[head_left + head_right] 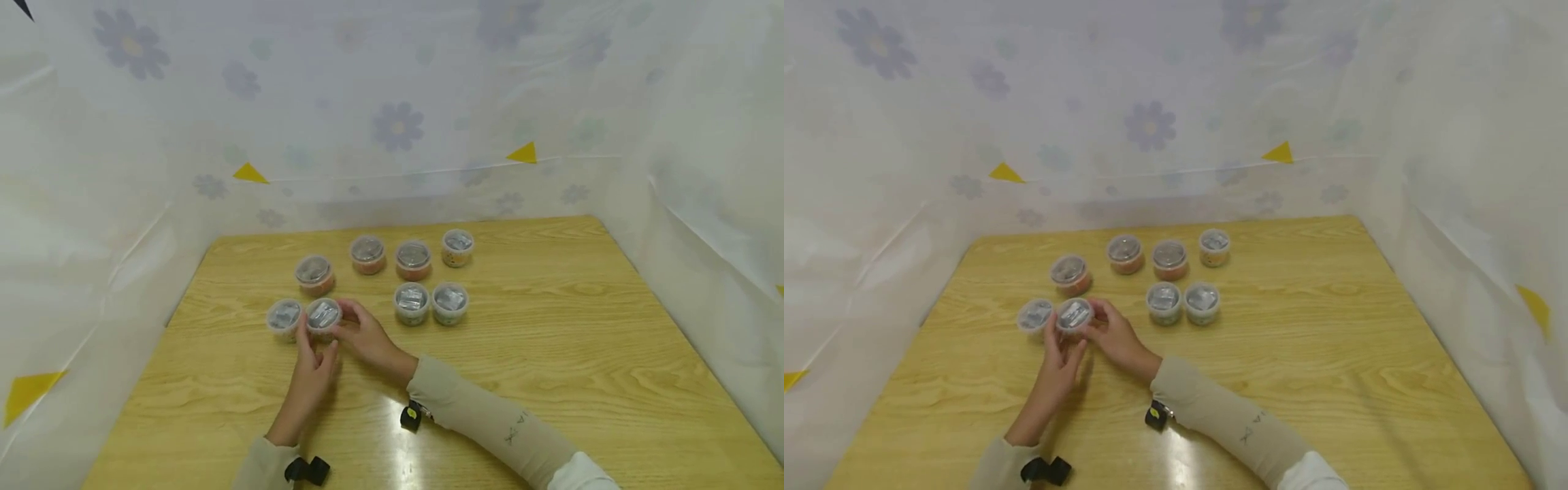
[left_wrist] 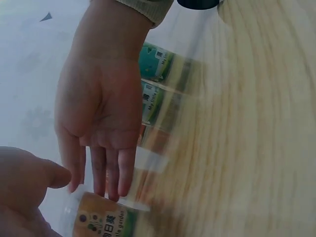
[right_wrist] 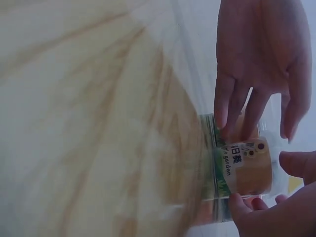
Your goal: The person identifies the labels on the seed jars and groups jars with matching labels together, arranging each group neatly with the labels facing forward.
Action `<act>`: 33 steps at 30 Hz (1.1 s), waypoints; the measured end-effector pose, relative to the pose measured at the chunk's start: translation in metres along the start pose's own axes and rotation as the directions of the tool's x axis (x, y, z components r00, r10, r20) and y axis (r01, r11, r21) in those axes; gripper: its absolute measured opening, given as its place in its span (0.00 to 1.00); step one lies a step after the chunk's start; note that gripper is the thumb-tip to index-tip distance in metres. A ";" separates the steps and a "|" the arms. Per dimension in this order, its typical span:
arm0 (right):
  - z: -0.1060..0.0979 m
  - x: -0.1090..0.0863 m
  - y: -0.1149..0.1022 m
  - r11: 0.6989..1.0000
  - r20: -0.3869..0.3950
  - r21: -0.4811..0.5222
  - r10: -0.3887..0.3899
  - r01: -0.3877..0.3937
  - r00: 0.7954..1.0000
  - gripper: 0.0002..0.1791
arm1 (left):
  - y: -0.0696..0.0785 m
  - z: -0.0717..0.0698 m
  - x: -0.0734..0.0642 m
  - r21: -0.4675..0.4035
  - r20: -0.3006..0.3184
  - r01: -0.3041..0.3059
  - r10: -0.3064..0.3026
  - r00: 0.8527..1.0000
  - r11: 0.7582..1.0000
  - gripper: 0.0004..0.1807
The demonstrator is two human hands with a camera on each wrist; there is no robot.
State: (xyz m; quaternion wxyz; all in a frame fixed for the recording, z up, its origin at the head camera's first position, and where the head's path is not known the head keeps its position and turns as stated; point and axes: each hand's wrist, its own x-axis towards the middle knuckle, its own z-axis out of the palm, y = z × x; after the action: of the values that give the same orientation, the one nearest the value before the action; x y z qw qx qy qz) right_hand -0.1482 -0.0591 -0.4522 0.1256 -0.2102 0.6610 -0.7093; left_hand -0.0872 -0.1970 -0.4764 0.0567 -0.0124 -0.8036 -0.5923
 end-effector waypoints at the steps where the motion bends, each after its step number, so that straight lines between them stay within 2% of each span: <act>1: -0.001 -0.002 -0.002 1.000 0.005 -0.015 0.003 -0.003 1.000 0.29 | 0.002 -0.002 -0.004 0.016 0.030 -0.003 0.003 1.000 1.000 0.42; 4: -0.007 -0.012 -0.012 0.998 0.022 -0.066 0.020 -0.018 1.000 0.31 | 0.010 -0.010 -0.014 0.071 0.115 0.010 -0.018 0.993 0.997 0.44; 8: -0.021 -0.025 -0.031 0.995 0.047 -0.102 0.023 -0.018 0.999 0.30 | 0.026 -0.018 -0.026 0.171 0.201 0.060 -0.094 0.975 0.983 0.45; 10: -0.033 -0.030 -0.040 0.993 0.059 -0.121 -0.004 0.011 0.998 0.28 | 0.035 -0.019 -0.027 0.210 0.233 0.038 -0.088 0.968 0.977 0.42; 13: -0.056 -0.034 -0.052 0.987 0.048 -0.153 -0.048 0.055 0.998 0.26 | 0.049 -0.014 -0.021 0.219 0.243 -0.048 -0.007 0.970 0.975 0.32; 15: -0.075 -0.034 -0.053 0.979 0.028 -0.180 -0.090 0.094 0.996 0.24 | 0.060 -0.009 -0.012 0.204 0.240 -0.108 0.058 0.969 0.973 0.25; 19: -0.117 -0.030 -0.054 0.966 -0.050 -0.236 -0.121 0.106 0.991 0.22 | 0.081 0.006 0.013 0.179 0.223 -0.164 0.123 0.967 0.970 0.19; 22: -0.152 -0.028 -0.057 0.951 -0.114 -0.297 -0.119 0.081 0.986 0.22 | 0.095 0.023 0.036 0.152 0.235 -0.201 0.162 0.958 0.968 0.16; 24: -0.174 -0.027 -0.059 0.940 -0.148 -0.336 -0.114 0.058 0.982 0.22 | 0.103 0.037 0.051 0.129 0.266 -0.225 0.185 0.946 0.966 0.16; 28: -0.213 -0.024 -0.064 0.907 -0.207 -0.421 -0.097 0.000 0.973 0.22 | 0.115 0.067 0.081 0.112 0.330 -0.230 0.182 0.926 0.967 0.17; 33: -0.240 -0.020 -0.066 0.891 -0.261 -0.448 -0.047 -0.078 0.964 0.24 | 0.124 0.102 0.113 0.142 0.388 -0.159 0.093 0.917 0.977 0.22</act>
State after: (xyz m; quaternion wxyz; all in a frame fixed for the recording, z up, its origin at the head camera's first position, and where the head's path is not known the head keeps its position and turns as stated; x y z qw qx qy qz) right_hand -0.2354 0.1688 -0.3985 -0.0106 -0.1319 0.8207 -0.5558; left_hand -0.1968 -0.0679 -0.3759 -0.0606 -0.1737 -0.8447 -0.5026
